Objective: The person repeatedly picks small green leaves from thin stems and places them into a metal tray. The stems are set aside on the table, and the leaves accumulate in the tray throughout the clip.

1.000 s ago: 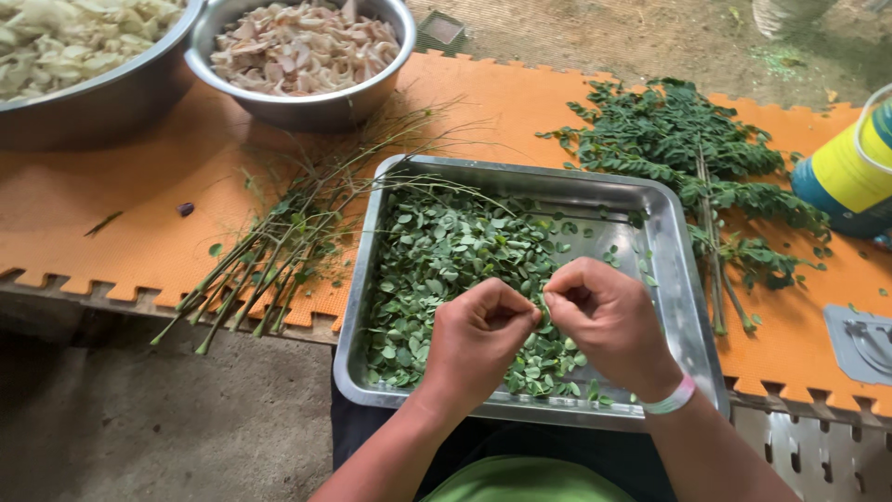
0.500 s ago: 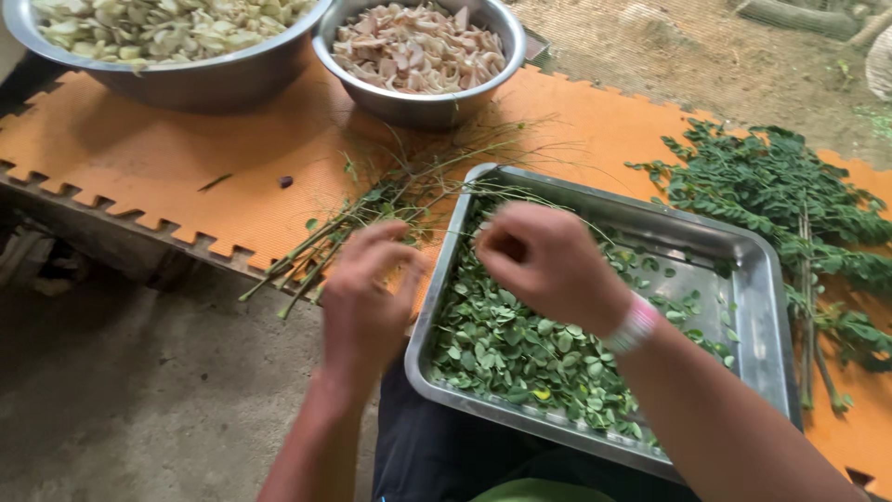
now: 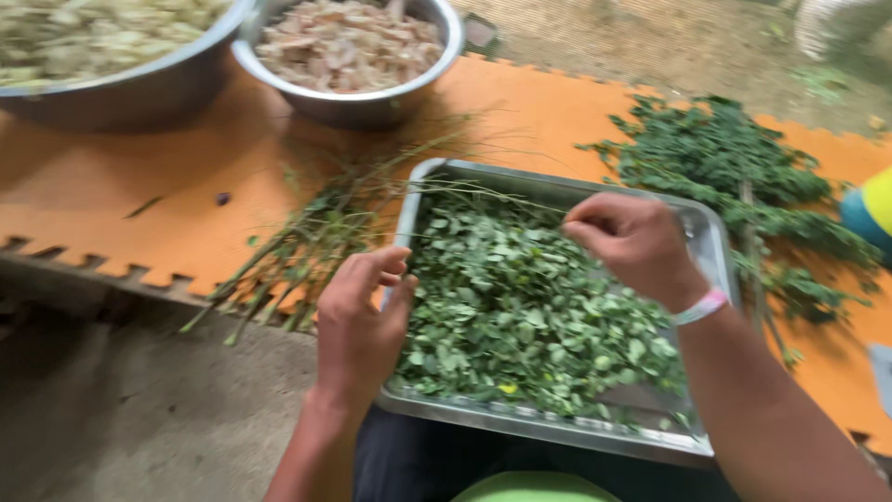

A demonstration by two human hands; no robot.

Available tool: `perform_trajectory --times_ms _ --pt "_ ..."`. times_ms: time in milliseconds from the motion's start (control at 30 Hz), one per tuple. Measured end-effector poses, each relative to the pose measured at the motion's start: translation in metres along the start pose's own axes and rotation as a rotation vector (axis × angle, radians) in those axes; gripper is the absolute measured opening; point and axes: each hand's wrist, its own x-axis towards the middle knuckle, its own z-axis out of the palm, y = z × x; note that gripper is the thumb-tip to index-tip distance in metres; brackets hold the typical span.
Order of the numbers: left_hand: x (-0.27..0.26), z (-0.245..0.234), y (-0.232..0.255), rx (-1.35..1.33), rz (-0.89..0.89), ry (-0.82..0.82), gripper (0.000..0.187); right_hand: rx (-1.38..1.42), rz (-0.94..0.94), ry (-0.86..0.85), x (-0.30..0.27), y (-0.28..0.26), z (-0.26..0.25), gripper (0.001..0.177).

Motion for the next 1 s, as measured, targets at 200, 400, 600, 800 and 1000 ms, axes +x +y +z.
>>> perform_trajectory --times_ms 200,400,600,800,1000 --pt "-0.022 0.060 0.037 -0.172 0.077 -0.259 0.038 -0.311 0.157 -0.166 -0.034 0.082 -0.060 0.024" --pt "-0.040 0.086 0.055 -0.149 0.074 -0.461 0.044 -0.435 0.113 -0.230 -0.051 0.114 -0.035 0.020" --pt "-0.043 0.090 0.058 -0.154 0.030 -0.483 0.038 -0.385 0.055 -0.259 -0.048 0.100 -0.032 0.012" --pt "-0.035 0.110 0.064 -0.323 -0.197 -0.476 0.031 -0.198 -0.041 -0.242 -0.072 0.033 -0.045 0.010" --pt "-0.031 0.119 0.070 -0.207 -0.183 -0.559 0.018 -0.094 -0.234 -0.228 -0.091 -0.024 -0.039 0.010"
